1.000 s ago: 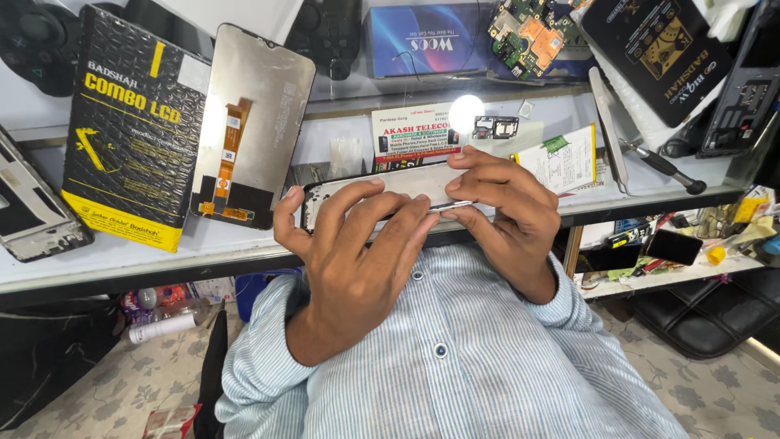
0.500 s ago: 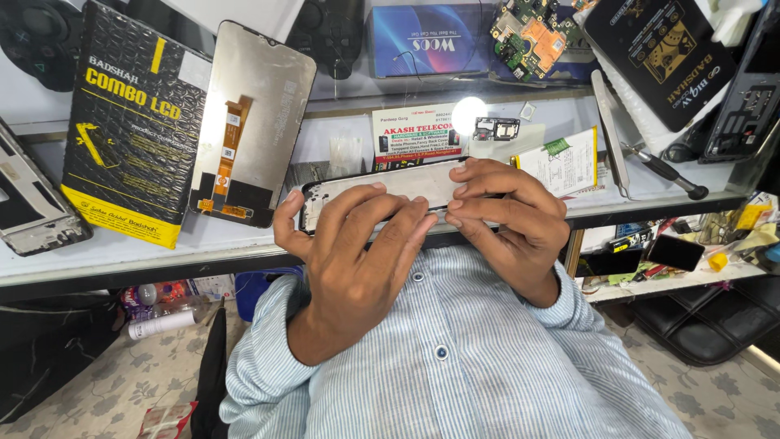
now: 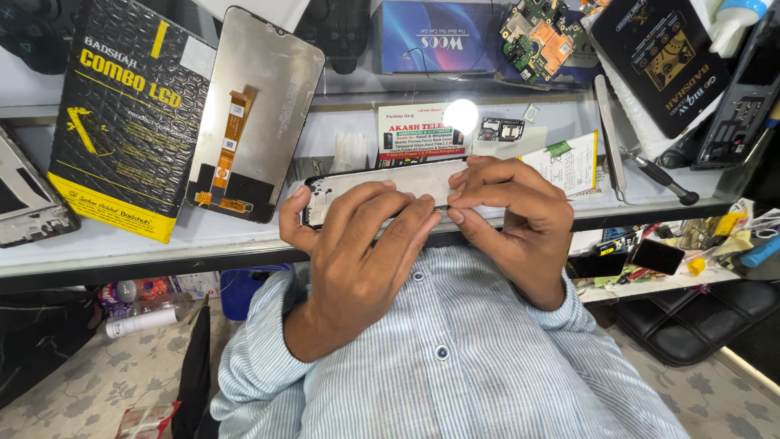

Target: The person uses tweezers to adjust small components inside a disassembled smartphone chassis. They then apply adhesive from a tube to the chassis edges and place a small metal piece onto the glued area. The person continues to apply adhesive and handle small parts within the phone frame.

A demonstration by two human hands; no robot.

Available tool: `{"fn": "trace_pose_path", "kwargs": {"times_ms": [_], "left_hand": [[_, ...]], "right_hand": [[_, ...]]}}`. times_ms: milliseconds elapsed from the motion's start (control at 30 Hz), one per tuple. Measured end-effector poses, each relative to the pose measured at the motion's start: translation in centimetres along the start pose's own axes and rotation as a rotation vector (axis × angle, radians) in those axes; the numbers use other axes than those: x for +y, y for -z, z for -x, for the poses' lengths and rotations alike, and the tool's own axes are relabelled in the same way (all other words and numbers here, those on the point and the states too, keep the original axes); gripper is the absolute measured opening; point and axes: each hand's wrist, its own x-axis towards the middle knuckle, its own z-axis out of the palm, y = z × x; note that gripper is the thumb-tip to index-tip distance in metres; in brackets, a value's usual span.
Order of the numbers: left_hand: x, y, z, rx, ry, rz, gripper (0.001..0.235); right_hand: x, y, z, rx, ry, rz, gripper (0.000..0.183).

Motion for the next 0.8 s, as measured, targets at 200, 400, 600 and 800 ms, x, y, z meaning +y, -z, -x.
{"fn": "trace_pose_path", "kwargs": {"times_ms": [200, 400, 600, 800], "left_hand": [[-0.4, -0.5, 0.4, 0.024, -0.002, 0.006, 0.019], [-1.0, -1.2, 0.8, 0.107, -0.102, -0.079, 0.007], [-2.1, -2.3, 0.6, 0.283, -0.325, -0.264, 0.016], [-2.6, -3.0, 1.1, 0.313, -0.344, -0.249, 0.014]], "right_hand": [[-0.7, -0.1, -0.3, 0.002, -0.132, -0.083, 0.022], [-1.0, -0.2, -0.4, -0.001, -0.135, -0.086, 0.020], [-0.7, -0.5, -0.1, 0.010, -0.130, -0.112, 0.021], [-0.2, -0.4, 0.0, -0.006, -0.111, -0.112, 0.020]]}}
